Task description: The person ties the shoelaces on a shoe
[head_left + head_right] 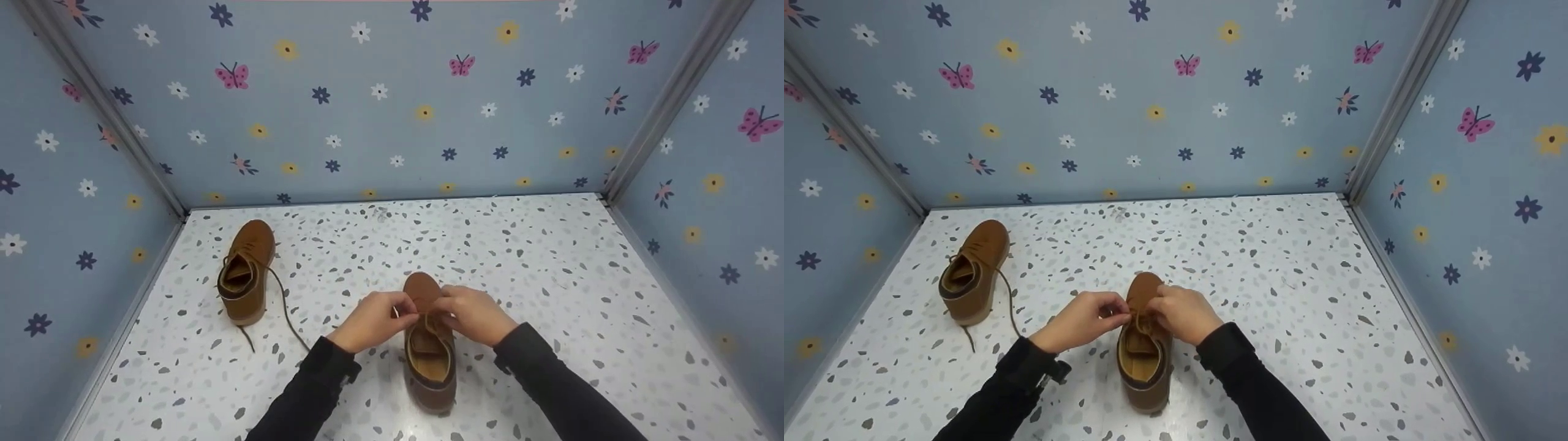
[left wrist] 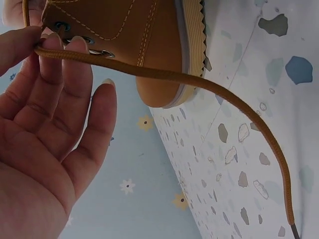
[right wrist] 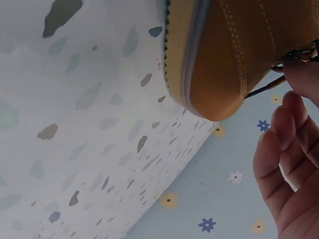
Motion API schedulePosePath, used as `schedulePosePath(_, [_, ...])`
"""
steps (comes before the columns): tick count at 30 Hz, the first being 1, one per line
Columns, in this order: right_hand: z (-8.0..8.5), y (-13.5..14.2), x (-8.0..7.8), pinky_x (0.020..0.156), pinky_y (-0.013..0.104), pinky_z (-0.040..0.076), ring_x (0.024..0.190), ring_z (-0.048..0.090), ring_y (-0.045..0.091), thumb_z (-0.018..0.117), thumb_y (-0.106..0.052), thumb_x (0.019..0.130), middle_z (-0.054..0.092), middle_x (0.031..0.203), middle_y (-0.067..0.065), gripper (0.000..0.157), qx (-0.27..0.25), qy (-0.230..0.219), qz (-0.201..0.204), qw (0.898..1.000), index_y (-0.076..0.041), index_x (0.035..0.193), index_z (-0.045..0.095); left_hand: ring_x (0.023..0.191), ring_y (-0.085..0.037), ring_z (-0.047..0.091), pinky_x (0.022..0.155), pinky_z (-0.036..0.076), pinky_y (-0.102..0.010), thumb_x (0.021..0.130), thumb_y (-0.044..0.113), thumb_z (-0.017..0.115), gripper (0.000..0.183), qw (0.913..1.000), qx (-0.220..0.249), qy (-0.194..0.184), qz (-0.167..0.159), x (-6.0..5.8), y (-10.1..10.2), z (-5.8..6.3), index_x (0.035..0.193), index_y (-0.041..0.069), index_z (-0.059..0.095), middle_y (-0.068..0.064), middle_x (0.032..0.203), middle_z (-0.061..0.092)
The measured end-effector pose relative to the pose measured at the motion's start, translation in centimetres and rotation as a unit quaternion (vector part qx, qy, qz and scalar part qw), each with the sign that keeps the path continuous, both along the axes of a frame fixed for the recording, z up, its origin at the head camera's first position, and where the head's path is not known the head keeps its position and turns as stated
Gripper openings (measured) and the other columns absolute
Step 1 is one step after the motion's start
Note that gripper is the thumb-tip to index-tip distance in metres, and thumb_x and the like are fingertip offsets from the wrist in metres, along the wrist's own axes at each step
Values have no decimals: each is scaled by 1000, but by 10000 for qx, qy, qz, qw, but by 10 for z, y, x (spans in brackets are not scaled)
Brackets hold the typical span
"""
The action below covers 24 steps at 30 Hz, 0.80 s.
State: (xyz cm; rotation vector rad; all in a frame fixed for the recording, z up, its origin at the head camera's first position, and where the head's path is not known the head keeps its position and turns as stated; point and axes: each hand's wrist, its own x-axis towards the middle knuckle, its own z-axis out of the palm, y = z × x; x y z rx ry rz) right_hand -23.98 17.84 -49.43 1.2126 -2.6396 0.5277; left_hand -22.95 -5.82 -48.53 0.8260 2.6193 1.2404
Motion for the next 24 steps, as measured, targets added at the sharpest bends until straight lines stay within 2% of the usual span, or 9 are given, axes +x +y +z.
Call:
schedulePosePath(4, [-1, 8, 0, 58, 25, 47, 67, 52, 10, 80, -9, 82, 54, 77, -5, 13, 24, 461, -35, 9989, -16, 93, 76, 74, -9, 60, 66, 51, -26, 93, 19, 71, 4, 10000, -39, -49, 1, 0, 0, 0, 89, 17, 70, 12, 81, 64])
schedulePosePath(9, [4, 29, 1, 59, 28, 49, 69, 55, 12, 78, -12, 85, 58, 79, -1, 8, -103, 565, -333, 9978, -14, 90, 73, 74, -9, 60, 67, 51, -27, 93, 18, 70, 5, 10000, 4, -38, -41, 0, -2, 0, 91, 14, 71, 12, 82, 65])
schedulePosePath(15, [10, 60, 4, 63, 30, 51, 74, 60, 14, 79, -13, 85, 60, 81, -3, 10, -292, 409, -1091, 9928, -15, 90, 71, 71, -6, 59, 66, 51, -26, 94, 21, 70, 6, 10000, 19, 10, -57, 1, -5, -1, 91, 15, 71, 13, 81, 64])
schedulePosePath(19, [10, 77, 8, 62, 30, 50, 74, 59, 13, 78, -10, 85, 58, 81, -5, 11, -395, 309, -1431, 9884, -16, 89, 70, 70, -6, 59, 64, 51, -26, 93, 21, 70, 5, 10000, 8, -37, -41, 2, -7, -3, 90, 18, 70, 14, 80, 64])
schedulePosePath(24, [7, 90, 11, 62, 32, 48, 71, 56, 11, 76, -10, 87, 57, 79, -7, 9, -291, -152, -1866, 9819, -15, 87, 68, 70, -9, 60, 63, 51, -27, 94, 20, 69, 5, 10000, -29, -78, -29, 2, -11, -4, 90, 20, 70, 12, 79, 63])
